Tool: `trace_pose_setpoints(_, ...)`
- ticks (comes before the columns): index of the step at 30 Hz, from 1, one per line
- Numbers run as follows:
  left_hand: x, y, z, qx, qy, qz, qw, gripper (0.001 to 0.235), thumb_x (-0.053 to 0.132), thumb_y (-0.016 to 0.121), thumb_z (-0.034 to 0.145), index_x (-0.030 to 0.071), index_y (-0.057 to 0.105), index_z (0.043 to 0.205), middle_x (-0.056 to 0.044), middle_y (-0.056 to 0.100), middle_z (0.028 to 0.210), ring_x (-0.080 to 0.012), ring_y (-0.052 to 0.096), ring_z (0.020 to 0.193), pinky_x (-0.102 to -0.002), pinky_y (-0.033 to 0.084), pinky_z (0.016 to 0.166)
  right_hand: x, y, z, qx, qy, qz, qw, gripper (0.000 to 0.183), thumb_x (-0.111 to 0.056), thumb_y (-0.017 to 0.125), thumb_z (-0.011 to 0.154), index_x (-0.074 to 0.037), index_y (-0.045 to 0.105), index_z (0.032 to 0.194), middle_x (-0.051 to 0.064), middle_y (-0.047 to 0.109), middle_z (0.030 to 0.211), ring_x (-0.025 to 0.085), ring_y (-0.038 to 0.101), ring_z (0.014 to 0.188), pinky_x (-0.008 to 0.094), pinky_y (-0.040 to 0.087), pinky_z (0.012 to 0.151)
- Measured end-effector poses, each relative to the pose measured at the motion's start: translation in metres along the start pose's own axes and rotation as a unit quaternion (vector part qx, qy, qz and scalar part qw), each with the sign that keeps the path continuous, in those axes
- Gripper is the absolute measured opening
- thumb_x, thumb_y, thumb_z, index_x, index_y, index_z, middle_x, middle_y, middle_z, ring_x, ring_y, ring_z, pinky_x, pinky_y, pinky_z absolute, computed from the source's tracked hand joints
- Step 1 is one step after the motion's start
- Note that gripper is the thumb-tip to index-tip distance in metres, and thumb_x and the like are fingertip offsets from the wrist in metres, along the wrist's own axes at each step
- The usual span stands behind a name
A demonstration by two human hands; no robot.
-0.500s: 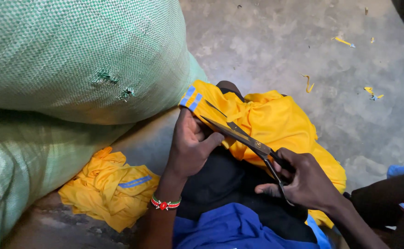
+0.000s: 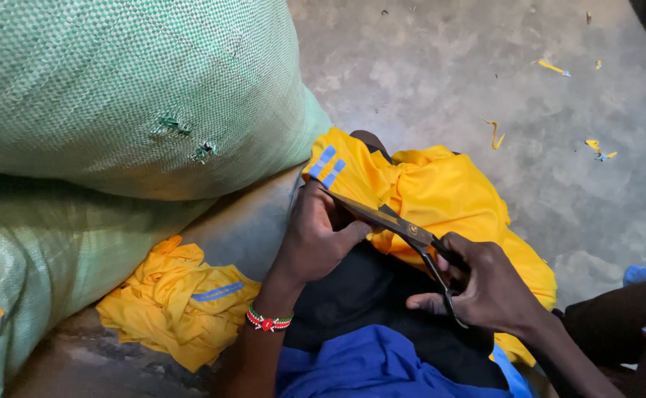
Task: The person sits cross-legged on the floor and uses a pair of scissors to cut a yellow piece of clothing resting on their lap. They repeatedly trim the fabric, adjusting the garment with their left hand while cutting with their right hand.
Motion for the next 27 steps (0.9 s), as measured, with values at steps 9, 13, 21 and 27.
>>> trace_pose_setpoints(9, 0.034, 0.001, 0.008, -0.051, -0.062, -0.107, 0.991, 0.039, 0.009, 0.077, 0.079, -0.003, 0.053, 0.107, -0.016, 0.071, 0.105, -0.0217, 0.071, 0.090, -0.032, 0.059, 0.081, -0.009, -0.001, 0.001, 0.016, -0.065, -0.002, 0.998, 0.063, -0.031, 0.110, 0.043, -0.010, 0.053, 0.059, -0.003, 0.045, 0.048, 0.013, 0.039, 0.044, 0.029, 0.037, 0.046)
trace_pose_setpoints(13, 0.023, 0.022, 0.006, -0.116, -0.124, -0.327, 0.930, 0.048, -0.004, 0.068, 0.086, -0.003, 0.045, 0.128, -0.021, 0.068, 0.121, -0.0245, 0.070, 0.101, -0.031, 0.059, 0.086, 0.007, -0.002, 0.005, 0.038, -0.052, 0.008, 0.998, 0.059, -0.034, 0.104, 0.052, -0.007, 0.052, 0.058, -0.002, 0.042, 0.049, 0.014, 0.037, 0.046, 0.031, 0.033, 0.045)
trace_pose_setpoints(21, 0.031, 0.001, 0.026, -0.027, -0.100, -0.356, 0.929, 0.034, -0.011, 0.063, 0.090, -0.005, 0.061, 0.123, -0.013, 0.070, 0.108, -0.0153, 0.066, 0.086, -0.023, 0.057, 0.072, 0.016, -0.009, -0.001, 0.042, -0.019, -0.004, 0.999, 0.063, -0.030, 0.107, 0.050, -0.007, 0.050, 0.059, -0.002, 0.040, 0.048, 0.015, 0.037, 0.045, 0.031, 0.036, 0.045)
trace_pose_setpoints(27, 0.032, 0.020, 0.019, -0.061, -0.100, -0.345, 0.931, 0.047, -0.011, 0.063, 0.081, 0.000, 0.046, 0.123, -0.016, 0.064, 0.117, -0.0219, 0.067, 0.104, -0.031, 0.056, 0.094, -0.009, -0.011, 0.003, 0.045, -0.054, 0.011, 0.997, 0.064, -0.031, 0.110, 0.043, -0.010, 0.053, 0.065, -0.004, 0.045, 0.053, 0.013, 0.041, 0.048, 0.028, 0.038, 0.047)
Point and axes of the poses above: each hand's wrist, its own z-axis towards the middle knuckle, its own y-axis out of the palm, x = y × z, the point moved 7 cm from there along z, towards the middle knuckle
